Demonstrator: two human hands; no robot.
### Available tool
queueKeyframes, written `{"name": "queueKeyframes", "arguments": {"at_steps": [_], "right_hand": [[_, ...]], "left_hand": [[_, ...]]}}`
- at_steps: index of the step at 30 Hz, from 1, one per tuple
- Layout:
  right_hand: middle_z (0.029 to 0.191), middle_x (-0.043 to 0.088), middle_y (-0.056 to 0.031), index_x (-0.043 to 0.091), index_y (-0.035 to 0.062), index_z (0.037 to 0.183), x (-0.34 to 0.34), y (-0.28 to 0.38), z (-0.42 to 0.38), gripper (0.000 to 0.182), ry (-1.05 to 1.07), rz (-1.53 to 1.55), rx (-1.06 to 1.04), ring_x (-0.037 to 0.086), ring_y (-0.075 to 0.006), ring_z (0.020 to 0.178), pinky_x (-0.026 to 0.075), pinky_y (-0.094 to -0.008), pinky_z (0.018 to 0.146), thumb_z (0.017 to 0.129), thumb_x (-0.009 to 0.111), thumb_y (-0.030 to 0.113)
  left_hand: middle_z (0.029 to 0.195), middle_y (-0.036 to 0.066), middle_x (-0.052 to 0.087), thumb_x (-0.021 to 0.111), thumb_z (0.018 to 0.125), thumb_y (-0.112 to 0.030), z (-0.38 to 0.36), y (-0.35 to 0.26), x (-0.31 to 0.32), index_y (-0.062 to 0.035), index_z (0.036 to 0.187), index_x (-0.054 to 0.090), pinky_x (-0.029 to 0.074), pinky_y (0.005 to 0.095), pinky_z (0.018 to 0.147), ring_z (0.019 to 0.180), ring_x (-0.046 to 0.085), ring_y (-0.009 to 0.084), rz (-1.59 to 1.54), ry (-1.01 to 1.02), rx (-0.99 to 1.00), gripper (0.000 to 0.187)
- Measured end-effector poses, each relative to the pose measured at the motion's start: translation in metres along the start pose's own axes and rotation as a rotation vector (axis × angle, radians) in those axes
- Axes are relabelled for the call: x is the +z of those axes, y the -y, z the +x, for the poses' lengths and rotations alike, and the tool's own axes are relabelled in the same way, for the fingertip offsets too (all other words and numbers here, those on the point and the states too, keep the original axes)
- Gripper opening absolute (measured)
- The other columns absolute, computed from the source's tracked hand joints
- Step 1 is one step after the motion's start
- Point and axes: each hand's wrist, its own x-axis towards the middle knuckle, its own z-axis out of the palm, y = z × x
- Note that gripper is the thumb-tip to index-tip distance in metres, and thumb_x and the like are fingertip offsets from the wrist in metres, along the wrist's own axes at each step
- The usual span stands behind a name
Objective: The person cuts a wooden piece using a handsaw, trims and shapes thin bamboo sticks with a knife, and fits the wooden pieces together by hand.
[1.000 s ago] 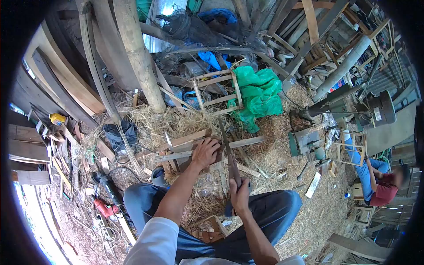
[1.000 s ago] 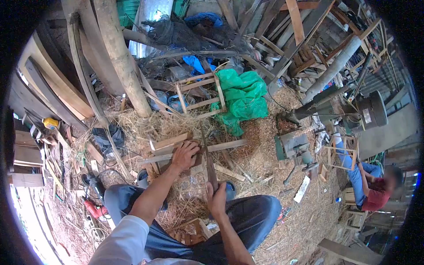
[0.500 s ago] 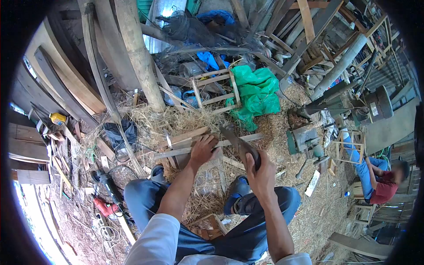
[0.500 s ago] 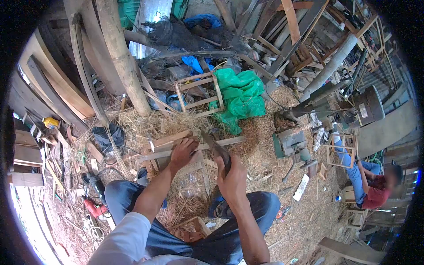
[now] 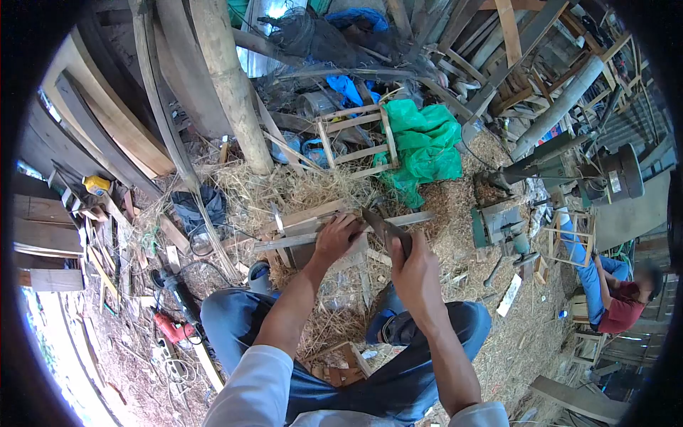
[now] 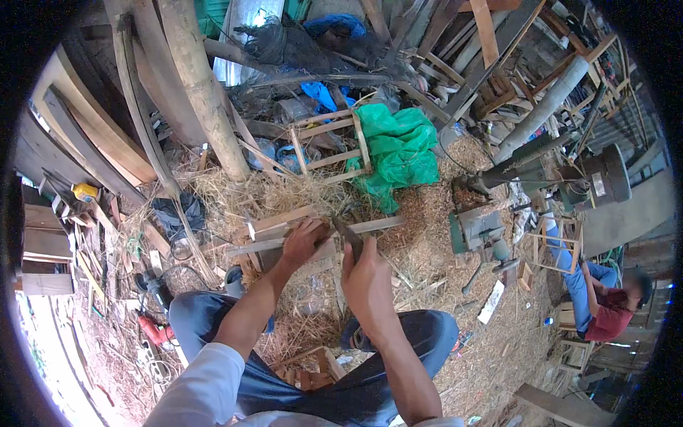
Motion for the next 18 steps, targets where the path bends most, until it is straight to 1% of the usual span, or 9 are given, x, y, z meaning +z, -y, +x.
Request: {"name": "queueKeyframes", "arguments": {"at_steps": [4, 7, 10, 11, 12, 13, 14, 16, 18], "right_hand": [[0.065, 0.058, -0.0300, 0.046, -0.0058, 0.089, 0.006, 0.007, 0.035, 0.020, 0.037, -0.080, -0.070, 0.058, -0.0486, 0.064, 0.044, -0.0532, 0.050, 0.089, 0.054, 0.013], [0.064, 0.057, -0.0298, 0.050, -0.0041, 0.091, 0.007, 0.010, 0.056, 0.023, 0.078, -0.109, -0.010, 0.057, -0.0492, 0.065, 0.043, -0.0532, 0.051, 0.090, 0.055, 0.018], [0.061, 0.056, -0.0292, 0.050, -0.0035, 0.087, 0.039, -0.007, 0.063, 0.023, 0.000, -0.172, 0.095, 0.056, -0.0494, 0.063, 0.043, -0.0526, 0.051, 0.090, 0.055, 0.019], [0.061, 0.056, -0.0292, 0.050, -0.0035, 0.087, 0.055, -0.029, 0.055, 0.023, -0.008, -0.169, 0.099, 0.056, -0.0494, 0.063, 0.043, -0.0526, 0.051, 0.090, 0.055, 0.019], [0.063, 0.056, -0.0290, 0.050, -0.0031, 0.087, 0.083, -0.054, 0.049, 0.023, -0.043, -0.128, 0.064, 0.056, -0.0492, 0.064, 0.043, -0.0524, 0.051, 0.090, 0.055, 0.019], [0.065, 0.057, -0.0287, 0.050, -0.0028, 0.087, 0.101, -0.065, 0.056, 0.024, -0.069, -0.094, 0.008, 0.057, -0.0491, 0.064, 0.043, -0.0523, 0.050, 0.091, 0.054, 0.020], [0.065, 0.057, -0.0287, 0.050, -0.0028, 0.087, 0.098, -0.072, 0.057, 0.024, -0.068, -0.103, 0.000, 0.057, -0.0491, 0.064, 0.043, -0.0523, 0.050, 0.091, 0.054, 0.020], [0.061, 0.055, -0.0270, 0.049, -0.0046, 0.094, 0.092, -0.082, 0.049, 0.027, -0.055, -0.013, -0.023, 0.056, -0.0473, 0.057, 0.043, -0.0499, 0.047, 0.092, 0.053, 0.022], [0.063, 0.056, -0.0270, 0.049, -0.0048, 0.096, 0.094, -0.088, 0.021, 0.029, -0.094, 0.047, -0.020, 0.056, -0.0476, 0.060, 0.042, -0.0493, 0.048, 0.092, 0.053, 0.023]], "left_hand": [[0.112, 0.006, 0.054, 0.062, 0.081, -0.026, 0.000, 0.007, 0.005, -0.0109, 0.102, 0.062, 0.042, 0.0398, 0.093, 0.109, 0.050, 0.0271, 0.050, 0.045, 0.054, 0.026], [0.112, 0.011, 0.056, 0.059, 0.082, -0.023, 0.003, 0.006, 0.002, -0.0073, 0.108, 0.059, 0.041, 0.0409, 0.097, 0.113, 0.049, 0.0310, -0.008, 0.136, 0.006, 0.031], [0.113, 0.012, 0.056, 0.059, 0.081, -0.020, -0.002, 0.007, 0.008, -0.0080, 0.110, 0.059, 0.042, 0.0414, 0.095, 0.111, 0.050, 0.0326, -0.004, 0.104, -0.002, 0.032], [0.110, 0.010, 0.056, 0.059, 0.082, -0.020, -0.006, 0.004, 0.017, -0.0068, 0.106, 0.059, 0.042, 0.0402, 0.095, 0.109, 0.051, 0.0307, -0.030, 0.034, 0.058, 0.028], [0.107, 0.009, 0.057, 0.058, 0.083, -0.020, -0.002, 0.009, 0.014, -0.0056, 0.103, 0.060, 0.042, 0.0390, 0.094, 0.106, 0.052, 0.0288, -0.032, -0.047, 0.125, 0.025], [0.103, 0.009, 0.057, 0.059, 0.081, -0.014, 0.008, -0.008, -0.018, -0.0059, 0.103, 0.059, 0.042, 0.0383, 0.093, 0.104, 0.052, 0.0286, -0.061, -0.105, 0.130, 0.023], [0.103, 0.009, 0.057, 0.060, 0.080, -0.013, 0.012, -0.008, -0.018, -0.0057, 0.102, 0.060, 0.042, 0.0375, 0.094, 0.104, 0.052, 0.0282, -0.091, -0.096, 0.130, 0.023], [0.103, 0.009, 0.057, 0.061, 0.078, -0.012, 0.009, 0.004, -0.005, -0.0055, 0.101, 0.060, 0.042, 0.0367, 0.094, 0.104, 0.051, 0.0278, -0.133, -0.063, 0.160, 0.023], [0.108, 0.013, 0.055, 0.065, 0.074, -0.009, -0.004, 0.025, 0.019, -0.0048, 0.107, 0.058, 0.043, 0.0393, 0.094, 0.106, 0.052, 0.0323, 0.109, 0.058, 0.124, 0.034]]}}
